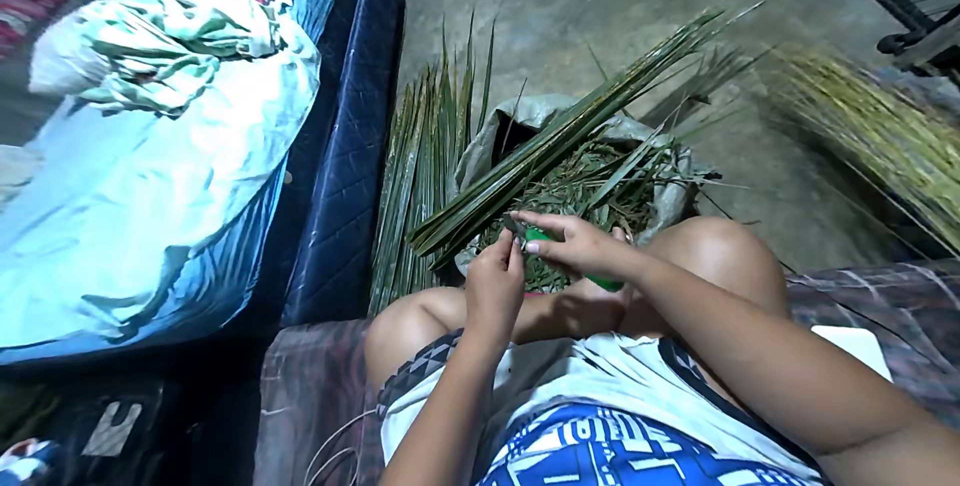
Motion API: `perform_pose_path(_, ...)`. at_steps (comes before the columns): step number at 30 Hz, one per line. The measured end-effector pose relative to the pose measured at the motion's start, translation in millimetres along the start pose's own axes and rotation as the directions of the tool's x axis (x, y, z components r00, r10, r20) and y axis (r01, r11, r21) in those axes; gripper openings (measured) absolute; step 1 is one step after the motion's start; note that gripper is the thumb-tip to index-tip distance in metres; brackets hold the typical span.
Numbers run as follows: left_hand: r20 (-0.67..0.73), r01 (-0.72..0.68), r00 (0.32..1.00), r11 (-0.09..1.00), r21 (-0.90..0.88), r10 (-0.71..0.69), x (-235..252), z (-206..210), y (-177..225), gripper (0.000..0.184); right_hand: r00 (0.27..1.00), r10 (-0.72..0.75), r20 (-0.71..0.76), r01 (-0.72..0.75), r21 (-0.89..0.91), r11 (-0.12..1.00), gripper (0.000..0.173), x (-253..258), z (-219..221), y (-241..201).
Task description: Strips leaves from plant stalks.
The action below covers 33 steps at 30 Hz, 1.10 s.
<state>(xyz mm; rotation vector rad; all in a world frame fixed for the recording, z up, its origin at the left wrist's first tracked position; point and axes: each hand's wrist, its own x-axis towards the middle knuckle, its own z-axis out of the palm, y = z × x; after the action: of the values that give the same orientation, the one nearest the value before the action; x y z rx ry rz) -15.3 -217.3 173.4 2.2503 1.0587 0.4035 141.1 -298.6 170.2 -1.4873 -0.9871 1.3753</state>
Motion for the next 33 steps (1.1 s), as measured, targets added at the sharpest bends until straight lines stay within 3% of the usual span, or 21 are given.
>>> perform_pose_path(5,-0.04,-0.037,0.998,0.99,0.133,0.043,-1.5,-0.1,3.1,0.032,0.999,-0.009,-0.05,0.007,-0.037,0.999,0.05,4.3,1.4,-2.1)
perform_pose_path(14,-0.04,-0.053,0.997,0.987,0.149,0.06,-2.7,3.6,2.7,0.031,0.999,0.038,-0.014,-0.04,-0.217,0.975,0.052,0.4,-6.5,-5.0)
perform_pose_path(17,-0.048,-0.059,0.997,0.989,0.137,0.067,-3.7,3.4,1.7,0.032,0.996,0.08,0.03,-0.074,-0.16,0.984,0.052,-1.1,-10.3,-6.4)
perform_pose_path(27,-0.043,-0.097,0.994,0.985,0.145,0.104,-5.3,0.1,5.6,0.036,0.99,0.022,-0.139,-0.029,-0.048,0.998,0.051,3.3,-11.9,-7.8)
perform_pose_path(33,-0.033,-0.124,0.991,0.982,0.141,0.13,-9.8,2.2,6.9,0.037,0.928,-0.033,-0.37,0.094,0.149,0.984,0.051,5.1,-35.8,-0.6)
